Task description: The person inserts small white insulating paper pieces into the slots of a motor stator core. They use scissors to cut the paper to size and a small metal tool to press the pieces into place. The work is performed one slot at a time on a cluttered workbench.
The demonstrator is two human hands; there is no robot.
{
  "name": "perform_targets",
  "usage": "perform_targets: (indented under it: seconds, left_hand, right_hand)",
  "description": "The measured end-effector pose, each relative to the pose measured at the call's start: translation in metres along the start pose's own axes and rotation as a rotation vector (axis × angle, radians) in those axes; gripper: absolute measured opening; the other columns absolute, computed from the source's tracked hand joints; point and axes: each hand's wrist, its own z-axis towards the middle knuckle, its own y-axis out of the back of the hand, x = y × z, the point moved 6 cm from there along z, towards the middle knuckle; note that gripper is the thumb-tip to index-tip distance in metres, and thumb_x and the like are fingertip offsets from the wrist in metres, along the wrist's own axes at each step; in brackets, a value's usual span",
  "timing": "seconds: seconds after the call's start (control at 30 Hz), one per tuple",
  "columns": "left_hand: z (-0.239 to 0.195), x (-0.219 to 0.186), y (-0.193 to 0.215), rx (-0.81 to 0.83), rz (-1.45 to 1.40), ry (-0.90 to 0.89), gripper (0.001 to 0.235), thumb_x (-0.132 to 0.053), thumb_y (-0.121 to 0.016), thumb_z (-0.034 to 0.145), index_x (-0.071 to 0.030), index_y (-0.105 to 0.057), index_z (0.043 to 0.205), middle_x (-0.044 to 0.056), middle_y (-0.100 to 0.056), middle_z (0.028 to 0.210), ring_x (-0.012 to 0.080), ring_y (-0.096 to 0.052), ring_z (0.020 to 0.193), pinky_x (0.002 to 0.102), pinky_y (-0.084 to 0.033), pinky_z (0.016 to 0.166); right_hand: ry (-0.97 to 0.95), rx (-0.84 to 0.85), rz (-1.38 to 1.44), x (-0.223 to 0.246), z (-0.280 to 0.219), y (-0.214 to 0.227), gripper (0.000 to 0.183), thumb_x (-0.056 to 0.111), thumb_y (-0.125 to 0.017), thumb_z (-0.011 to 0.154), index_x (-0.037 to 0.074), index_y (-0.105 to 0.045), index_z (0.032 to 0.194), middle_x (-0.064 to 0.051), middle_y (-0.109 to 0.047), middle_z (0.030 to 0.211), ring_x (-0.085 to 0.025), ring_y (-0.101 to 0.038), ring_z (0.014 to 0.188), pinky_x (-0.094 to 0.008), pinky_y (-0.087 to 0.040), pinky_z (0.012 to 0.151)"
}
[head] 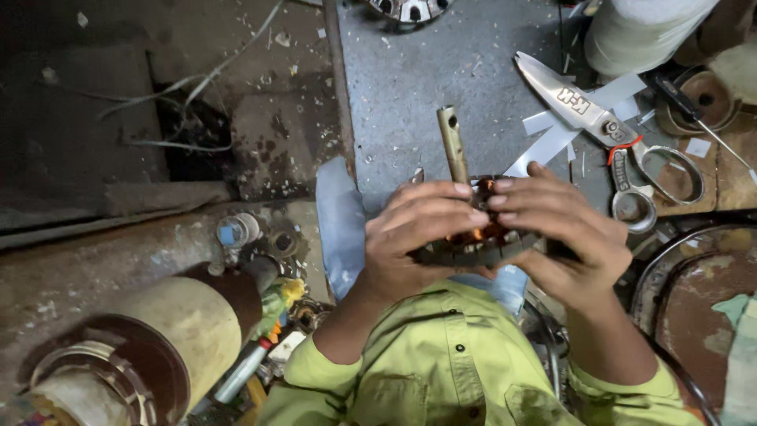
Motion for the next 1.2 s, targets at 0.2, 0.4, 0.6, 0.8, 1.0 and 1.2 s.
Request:
perform_targets:
  seconds: [0.2,0.4,0.6,0.8,1.0,1.2]
  left_hand:
    - [-0.007,-0.001,-0.001,0.018,0.035,-0.077,0.04,-0.028,-0.09,0.084,-0.017,-0.073,0.119,-0.004,-0.072,0.123,0.017,-0.067,0.123,0.035,-0.051,0.103]
    - [-0.008,0.002,0.0,0.044,0.005,-0.081,0.037,-0.031,-0.083,0.089,-0.017,-0.073,0.122,-0.004,-0.071,0.123,0.0178,-0.066,0.126,0.036,-0.05,0.103]
    - [-0.007,0.005,0.0,0.056,-0.006,-0.061,0.039,-0.03,-0.085,0.086,-0.016,-0.073,0.12,-0.003,-0.072,0.123,0.0188,-0.066,0.126,0.035,-0.05,0.103]
    - [-0.008,0.008,-0.002,0.026,-0.008,-0.069,0.047,-0.026,-0.092,0.083,-0.015,-0.069,0.123,-0.002,-0.073,0.124,0.0208,-0.067,0.126,0.035,-0.051,0.108]
    - [-0.01,0.018,0.001,-0.178,-0.139,0.083,0.057,-0.011,-0.09,0.083,-0.006,-0.062,0.133,0.007,-0.068,0.131,0.0266,-0.064,0.131,0.04,-0.054,0.111]
    - [-0.001,0.023,-0.002,-0.202,-0.191,0.068,0.048,-0.001,-0.09,0.082,-0.007,-0.069,0.125,0.006,-0.074,0.122,0.0259,-0.065,0.13,0.037,-0.056,0.11]
  right_hand:
    - [-0.068,-0.037,0.0,-0.003,-0.019,0.002,0.023,0.012,-0.077,0.085,-0.001,-0.071,0.102,-0.016,-0.072,0.112,-0.031,-0.07,0.119,-0.05,-0.041,0.124]
    - [-0.104,-0.044,-0.014,0.003,-0.016,0.0,0.02,0.007,-0.077,0.086,-0.002,-0.071,0.104,-0.016,-0.073,0.114,-0.029,-0.07,0.118,-0.048,-0.04,0.125]
    - [-0.154,-0.109,0.044,0.008,-0.012,-0.001,0.022,0.008,-0.073,0.082,0.0,-0.07,0.103,-0.014,-0.073,0.112,-0.028,-0.071,0.119,-0.049,-0.042,0.125]
    - [-0.176,-0.109,0.039,0.014,-0.007,-0.004,0.025,0.015,-0.077,0.089,0.0,-0.07,0.107,-0.016,-0.072,0.115,-0.028,-0.07,0.119,-0.048,-0.043,0.123]
    - [-0.071,-0.306,0.103,0.008,-0.004,-0.002,0.041,0.022,-0.085,0.08,-0.001,-0.06,0.101,-0.013,-0.059,0.126,-0.029,-0.068,0.118,-0.044,-0.057,0.105]
    - [0.2,-0.359,-0.131,0.003,-0.007,-0.01,0.024,-0.004,-0.084,0.095,0.003,-0.062,0.1,-0.011,-0.048,0.132,-0.032,-0.067,0.122,-0.041,-0.06,0.104]
